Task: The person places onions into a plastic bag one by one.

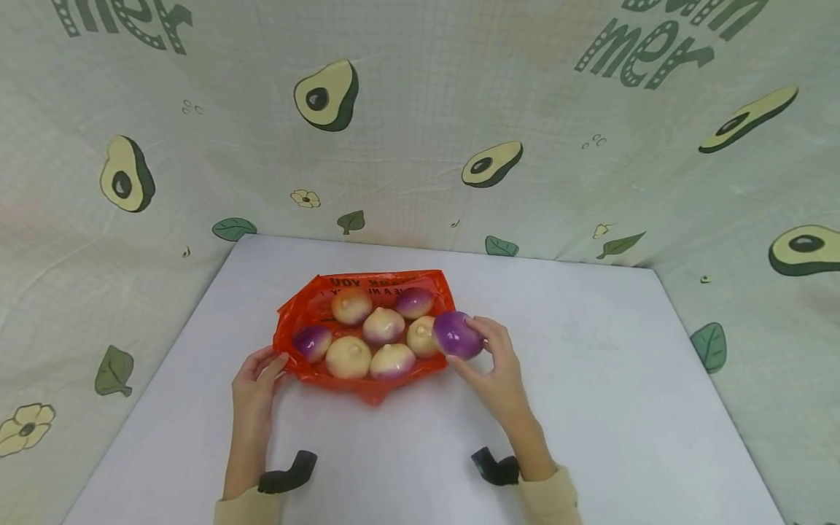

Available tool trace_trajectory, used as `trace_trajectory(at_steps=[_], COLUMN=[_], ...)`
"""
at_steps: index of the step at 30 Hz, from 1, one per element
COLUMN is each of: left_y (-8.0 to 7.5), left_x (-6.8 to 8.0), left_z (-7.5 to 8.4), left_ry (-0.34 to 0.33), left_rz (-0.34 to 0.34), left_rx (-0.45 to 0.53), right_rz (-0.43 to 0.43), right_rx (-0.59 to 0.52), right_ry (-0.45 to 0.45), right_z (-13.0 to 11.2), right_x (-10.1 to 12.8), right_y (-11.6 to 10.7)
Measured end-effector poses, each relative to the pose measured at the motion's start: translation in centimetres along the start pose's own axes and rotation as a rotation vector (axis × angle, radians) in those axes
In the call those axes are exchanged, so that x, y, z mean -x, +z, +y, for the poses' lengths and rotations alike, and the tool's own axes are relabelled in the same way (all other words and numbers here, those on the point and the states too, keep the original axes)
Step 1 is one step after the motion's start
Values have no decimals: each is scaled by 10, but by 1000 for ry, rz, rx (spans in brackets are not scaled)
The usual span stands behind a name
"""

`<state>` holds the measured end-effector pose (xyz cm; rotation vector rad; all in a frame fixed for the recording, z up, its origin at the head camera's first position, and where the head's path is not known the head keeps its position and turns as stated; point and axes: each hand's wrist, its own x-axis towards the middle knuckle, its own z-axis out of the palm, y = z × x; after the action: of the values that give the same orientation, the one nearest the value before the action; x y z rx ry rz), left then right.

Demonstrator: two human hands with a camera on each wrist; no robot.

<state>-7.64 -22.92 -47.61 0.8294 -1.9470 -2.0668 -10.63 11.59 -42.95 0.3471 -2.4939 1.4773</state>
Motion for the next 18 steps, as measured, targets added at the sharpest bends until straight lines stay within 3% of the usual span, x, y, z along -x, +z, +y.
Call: trace_trajectory(at_steps=[9, 18], left_y=[5, 5], left_x=[9, 12], left_z=[15, 18], left_ry=[-48, -39], left_rz=[10, -1], left_rx=[-27, 0], right_rz=[-177, -217], right_rx=[53, 132], right_ry=[-90, -116], right_z=[-18, -27], right_x=[-12, -32], right_y=[34, 58])
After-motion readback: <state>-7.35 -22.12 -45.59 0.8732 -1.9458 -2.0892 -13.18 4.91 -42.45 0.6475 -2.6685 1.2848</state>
